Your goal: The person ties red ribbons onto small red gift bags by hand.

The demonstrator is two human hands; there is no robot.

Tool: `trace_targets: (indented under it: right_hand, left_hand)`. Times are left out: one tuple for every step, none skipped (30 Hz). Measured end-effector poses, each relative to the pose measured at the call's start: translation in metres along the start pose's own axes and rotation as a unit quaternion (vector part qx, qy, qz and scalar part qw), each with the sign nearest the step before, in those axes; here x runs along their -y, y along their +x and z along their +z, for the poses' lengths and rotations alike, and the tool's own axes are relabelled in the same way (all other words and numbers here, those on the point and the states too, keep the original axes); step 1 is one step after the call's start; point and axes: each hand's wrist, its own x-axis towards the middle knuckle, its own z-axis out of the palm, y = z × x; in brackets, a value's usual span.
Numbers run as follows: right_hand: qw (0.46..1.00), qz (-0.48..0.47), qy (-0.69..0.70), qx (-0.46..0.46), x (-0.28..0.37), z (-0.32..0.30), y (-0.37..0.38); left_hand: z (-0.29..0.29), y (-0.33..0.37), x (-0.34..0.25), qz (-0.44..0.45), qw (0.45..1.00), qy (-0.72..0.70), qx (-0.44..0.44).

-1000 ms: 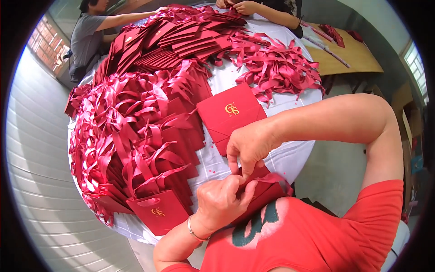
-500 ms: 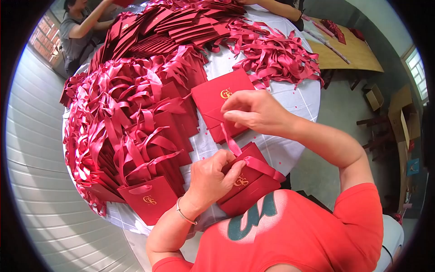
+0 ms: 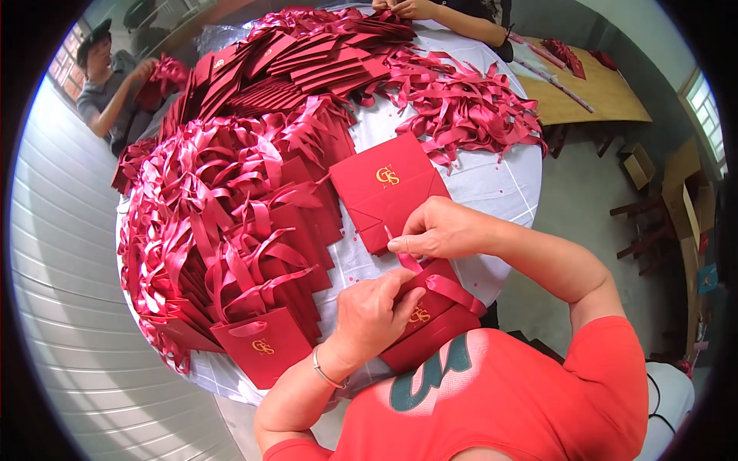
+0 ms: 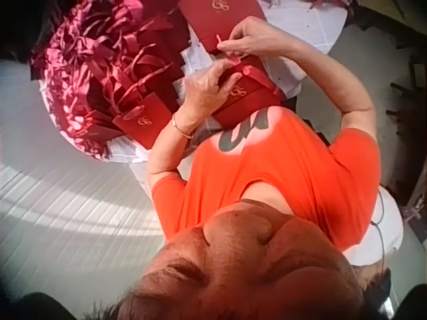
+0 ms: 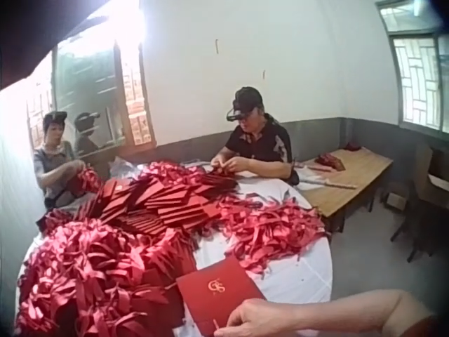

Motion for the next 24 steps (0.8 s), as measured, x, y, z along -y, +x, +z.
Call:
trace_targets:
  right_hand:
    - [1.0, -0.001, 0.001, -0.002, -0.004, 0.002, 0.005]
    - [0.998, -0.02, 0.067, 0.006, -0.014, 0.005, 0.011]
    - [0.99, -0.039, 0.134, 0.014, -0.021, 0.008, 0.015]
    - [0.99, -0.036, 0.136, 0.016, -0.025, 0.011, 0.016]
    - [0.985, -0.048, 0.164, -0.028, -0.028, 0.015, 0.017]
    - [0.977, -0.059, 0.192, -0.072, -0.03, 0.018, 0.017]
    - [0.976, -0.059, 0.189, -0.086, -0.027, 0.018, 0.016]
    - [0.976, -0.057, 0.19, -0.086, -0.027, 0.02, 0.017]
    - [0.967, -0.068, 0.21, -0.125, -0.027, 0.022, 0.017]
    - [0.956, -0.08, 0.23, -0.165, -0.026, 0.024, 0.018]
    - [0.956, -0.083, 0.225, -0.17, -0.024, 0.023, 0.019]
    - [0.956, -0.084, 0.226, -0.171, -0.024, 0.024, 0.02]
    - [0.96, -0.094, 0.191, -0.181, -0.023, 0.025, 0.021]
    - [0.963, -0.105, 0.156, -0.192, -0.023, 0.026, 0.021]
    - [0.963, -0.104, 0.157, -0.194, -0.024, 0.025, 0.021]
    - [0.961, -0.103, 0.166, -0.196, -0.024, 0.024, 0.021]
    - [0.959, -0.102, 0.175, -0.199, -0.024, 0.023, 0.021]
    - [0.959, -0.101, 0.175, -0.201, -0.024, 0.023, 0.018]
    - [0.958, -0.105, 0.18, -0.197, -0.023, 0.024, 0.015]
    - [0.957, -0.109, 0.186, -0.195, -0.022, 0.024, 0.012]
    - [0.957, -0.108, 0.185, -0.196, -0.02, 0.023, 0.004]
    - [0.954, -0.107, 0.173, -0.222, -0.016, 0.022, -0.006]
    - [0.949, -0.105, 0.159, -0.249, -0.015, 0.02, -0.017]
    - [0.956, -0.092, 0.138, -0.24, -0.02, 0.017, -0.03]
  left_hand:
    - [0.0, -0.001, 0.002, 0.002, 1.0, -0.008, -0.001]
    - [0.0, 0.0, 0.001, 0.003, 1.0, -0.008, 0.001]
    - [-0.001, 0.001, 0.0, -0.013, 1.0, -0.023, 0.013]
    - [-0.001, 0.001, 0.0, -0.033, 0.998, -0.039, 0.024]
    - [-0.001, 0.001, 0.0, -0.036, 0.998, -0.041, 0.026]
    - [-0.001, 0.002, 0.0, -0.054, 0.996, -0.068, 0.027]
    - [-0.002, 0.003, 0.001, -0.071, 0.993, -0.093, 0.027]
    - [-0.005, 0.004, -0.001, -0.099, 0.988, -0.111, 0.045]
    - [-0.004, 0.004, -0.001, -0.1, 0.988, -0.112, 0.046]
    - [-0.005, 0.004, -0.002, -0.109, 0.986, -0.117, 0.052]
    - [-0.005, 0.005, -0.002, -0.118, 0.984, -0.121, 0.058]
    - [-0.005, 0.004, -0.003, -0.117, 0.984, -0.121, 0.058]
    - [-0.006, 0.004, -0.003, -0.125, 0.984, -0.111, 0.065]
    - [-0.006, 0.004, -0.003, -0.133, 0.983, -0.102, 0.072]
    - [-0.005, 0.004, -0.004, -0.132, 0.983, -0.102, 0.073]
    - [-0.005, 0.004, -0.004, -0.128, 0.984, -0.103, 0.07]
    - [-0.005, 0.005, -0.005, -0.123, 0.985, -0.104, 0.068]
    - [-0.003, 0.005, -0.006, -0.122, 0.985, -0.105, 0.069]
    - [-0.002, 0.005, -0.005, -0.122, 0.985, -0.102, 0.066]
    - [-0.001, 0.005, -0.005, -0.121, 0.986, -0.099, 0.064]
    - [0.001, 0.005, -0.003, -0.12, 0.985, -0.101, 0.065]
    - [0.001, 0.003, 0.0, -0.124, 0.986, -0.093, 0.056]
    - [0.002, 0.002, 0.001, -0.127, 0.987, -0.086, 0.046]
    - [0.002, 0.003, 0.003, -0.129, 0.987, -0.087, 0.042]
